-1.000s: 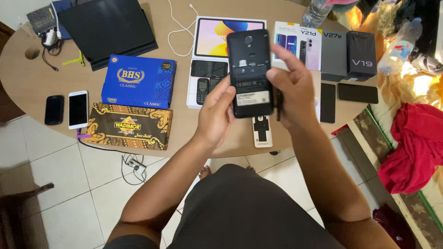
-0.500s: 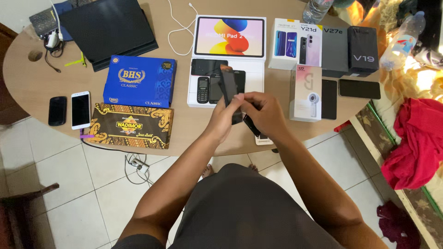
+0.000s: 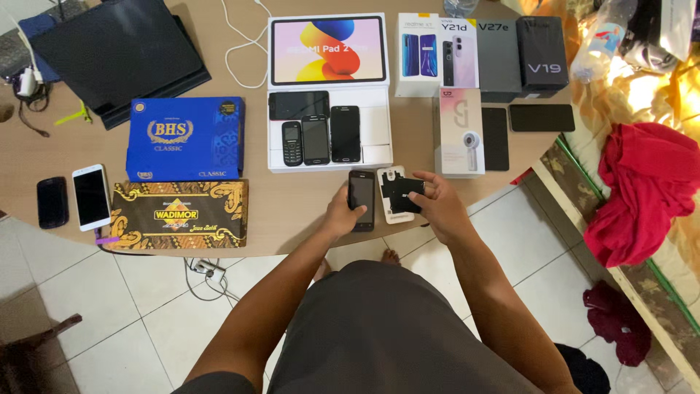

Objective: The person disassembles several mobile phones on a table. They remove back covers, batteries, and SIM cards from each device, then place the components and phones in a row on the table.

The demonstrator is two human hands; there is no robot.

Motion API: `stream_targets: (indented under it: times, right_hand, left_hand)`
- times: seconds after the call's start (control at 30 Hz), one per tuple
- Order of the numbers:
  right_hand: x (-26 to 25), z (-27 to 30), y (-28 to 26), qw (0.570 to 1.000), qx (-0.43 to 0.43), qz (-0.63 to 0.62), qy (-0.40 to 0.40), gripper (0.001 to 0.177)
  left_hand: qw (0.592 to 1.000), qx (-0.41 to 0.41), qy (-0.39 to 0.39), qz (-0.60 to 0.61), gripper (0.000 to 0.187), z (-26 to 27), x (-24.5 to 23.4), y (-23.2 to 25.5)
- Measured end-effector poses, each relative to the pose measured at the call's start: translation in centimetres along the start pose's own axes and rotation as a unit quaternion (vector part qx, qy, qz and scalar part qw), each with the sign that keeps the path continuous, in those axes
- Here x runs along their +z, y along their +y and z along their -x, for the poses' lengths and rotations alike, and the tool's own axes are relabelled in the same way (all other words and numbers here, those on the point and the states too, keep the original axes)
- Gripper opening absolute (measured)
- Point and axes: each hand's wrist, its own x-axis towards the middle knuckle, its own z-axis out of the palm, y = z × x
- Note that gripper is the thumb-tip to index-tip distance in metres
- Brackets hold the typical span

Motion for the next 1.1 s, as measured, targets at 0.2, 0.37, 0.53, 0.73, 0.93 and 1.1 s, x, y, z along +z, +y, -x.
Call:
stream_targets:
  times: [0.2,0.37,0.53,0.73,0.93,1.1]
  right_hand:
    - [-1.9,0.3,0.8,1.000,-0.009,-0.026,0.010,0.045]
    - [-2.2,0.5,0.9,0.999,-0.002,-0.006,0.042,0.035]
    - [-2.2,0.8,0.9,0.998,-0.022,-0.045,0.025,0.033]
    - [-1.0,0.7,0.3,0.998,-0.014,0.004,0.056,0.030]
    - [2.3,0.6,1.0,0.999,-0.039,0.014,-0.006,0.033]
    - [5.7,0.9,2.2,0.998,-0.046,0.032,-0.042,0.033]
  left_hand:
    - [1.000,-0.003,0.008,0.000,0.056,-0.7,1.7,-0.3]
    - [0.989,-0.009,0.035,-0.146,0.062,-0.1,0.6,2.1]
    - [0.974,-0.068,0.004,-0.215,0.074,1.0,-0.9,4.6]
    - [0.984,0.044,0.050,-0.168,0.062,2.6,-1.7,6.1]
    - [0.983,0.008,-0.072,0.168,0.038,5.4,-2.6,8.5]
    - [0.988,0.059,-0.020,0.140,0.029,7.4,-5.0,8.9]
